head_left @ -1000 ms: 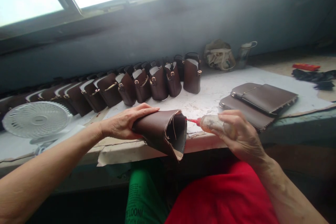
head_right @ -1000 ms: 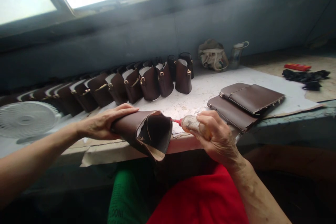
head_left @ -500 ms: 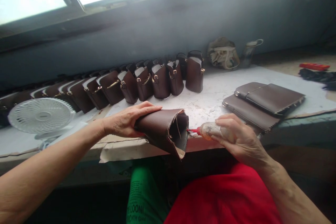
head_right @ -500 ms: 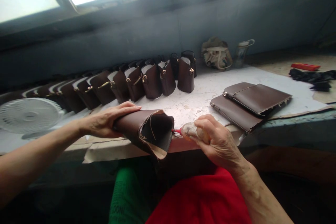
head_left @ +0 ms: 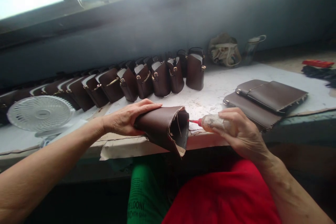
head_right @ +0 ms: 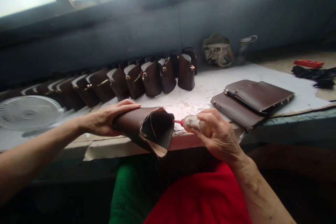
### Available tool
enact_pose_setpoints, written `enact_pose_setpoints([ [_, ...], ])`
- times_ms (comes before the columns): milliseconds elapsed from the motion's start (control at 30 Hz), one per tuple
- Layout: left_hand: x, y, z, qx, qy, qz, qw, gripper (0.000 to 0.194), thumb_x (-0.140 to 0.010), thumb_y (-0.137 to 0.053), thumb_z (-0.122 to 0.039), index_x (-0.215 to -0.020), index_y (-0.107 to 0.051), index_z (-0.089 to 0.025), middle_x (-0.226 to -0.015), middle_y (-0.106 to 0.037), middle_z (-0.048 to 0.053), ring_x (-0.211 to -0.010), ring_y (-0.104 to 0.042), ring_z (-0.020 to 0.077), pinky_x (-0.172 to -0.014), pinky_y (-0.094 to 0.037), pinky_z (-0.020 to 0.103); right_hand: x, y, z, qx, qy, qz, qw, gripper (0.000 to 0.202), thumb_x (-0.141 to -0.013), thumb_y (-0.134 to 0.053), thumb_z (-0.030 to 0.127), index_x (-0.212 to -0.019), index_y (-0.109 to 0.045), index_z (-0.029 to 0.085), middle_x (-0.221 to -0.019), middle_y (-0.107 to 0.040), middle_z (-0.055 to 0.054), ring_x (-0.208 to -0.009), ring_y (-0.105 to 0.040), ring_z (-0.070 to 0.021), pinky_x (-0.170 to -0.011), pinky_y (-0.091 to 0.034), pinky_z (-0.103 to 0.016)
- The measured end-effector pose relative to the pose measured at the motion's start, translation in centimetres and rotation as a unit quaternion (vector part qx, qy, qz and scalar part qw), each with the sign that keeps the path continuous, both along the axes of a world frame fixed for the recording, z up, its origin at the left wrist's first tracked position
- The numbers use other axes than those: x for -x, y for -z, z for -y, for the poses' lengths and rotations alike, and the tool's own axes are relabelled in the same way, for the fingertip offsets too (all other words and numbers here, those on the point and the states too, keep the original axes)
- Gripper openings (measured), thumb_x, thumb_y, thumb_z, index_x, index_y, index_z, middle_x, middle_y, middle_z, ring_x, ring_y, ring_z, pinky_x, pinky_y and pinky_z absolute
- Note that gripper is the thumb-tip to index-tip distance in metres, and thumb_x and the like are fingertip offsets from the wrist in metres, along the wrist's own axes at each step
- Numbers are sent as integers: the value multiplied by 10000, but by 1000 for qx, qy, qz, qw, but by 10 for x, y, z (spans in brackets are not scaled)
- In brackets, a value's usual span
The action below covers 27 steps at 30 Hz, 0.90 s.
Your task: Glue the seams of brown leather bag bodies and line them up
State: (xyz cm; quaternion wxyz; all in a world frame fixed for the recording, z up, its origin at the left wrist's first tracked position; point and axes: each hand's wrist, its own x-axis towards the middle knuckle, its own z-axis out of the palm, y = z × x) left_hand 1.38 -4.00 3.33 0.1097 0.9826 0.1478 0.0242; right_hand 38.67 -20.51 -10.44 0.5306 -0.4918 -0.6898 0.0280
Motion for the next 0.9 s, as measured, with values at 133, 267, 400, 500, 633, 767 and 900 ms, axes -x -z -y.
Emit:
enact_pose_setpoints([
  [133,0,1,0,-2,9,-1,1000,909,-931,-770,-329,-1689,-268,-350,-1524,-495,122,-1357,-614,317,-1157,-523,416,-1,-3,1,25,-19,20,999,227,-998,-797,333,-1177,-662,299,-1156,-659,-33,-950,-707,-199,-813,-570,-331],
  [267,0,2,0,-6,0,4,1000,941,-912,-785,-327,-1695,-264,-341,-1522,-492,128,-1328,-633,313,-1132,-543,410,-1,-4,-1,30,-24,6,999,253,-985,-810,333,-1188,-663,301,-1164,-664,-36,-969,-716,-209,-842,-579,-340],
  [400,0,1,0,-13,4,4,1000,932,-916,-778,-322,-1694,-267,-343,-1531,-500,131,-1348,-624,323,-1142,-541,424,0,-2,-6,6,-2,2,1000,243,-991,-794,331,-1192,-663,298,-1195,-660,-55,-1035,-708,-244,-880,-579,-380],
  [500,-1,0,3,-18,11,3,1000,930,-910,-772,-287,-1689,-270,-361,-1532,-517,124,-1347,-627,325,-1139,-547,431,-1,0,-3,47,-1,-17,999,237,-986,-796,375,-1161,-660,292,-1141,-669,-43,-951,-709,-229,-824,-580,-365],
  [633,4,2,13,-36,13,14,999,910,-917,-749,-275,-1690,-275,-352,-1514,-525,140,-1331,-630,334,-1133,-557,457,-1,0,11,64,-19,-23,998,277,-975,-794,340,-1204,-648,286,-1121,-675,-32,-938,-696,-203,-832,-576,-321],
  [767,17,10,29,-73,3,21,997,907,-900,-747,-275,-1685,-298,-344,-1520,-524,145,-1341,-623,354,-1149,-556,491,4,3,22,40,-4,-26,999,296,-974,-790,309,-1233,-648,278,-1140,-673,-48,-993,-692,-210,-861,-579,-314],
  [900,30,20,43,-108,-13,31,994,891,-904,-813,-394,-1663,-350,-324,-1514,-530,167,-1336,-620,376,-1143,-557,524,10,10,28,31,7,-39,999,311,-973,-788,285,-1250,-648,284,-1167,-681,-61,-1027,-706,-225,-887,-596,-338],
])
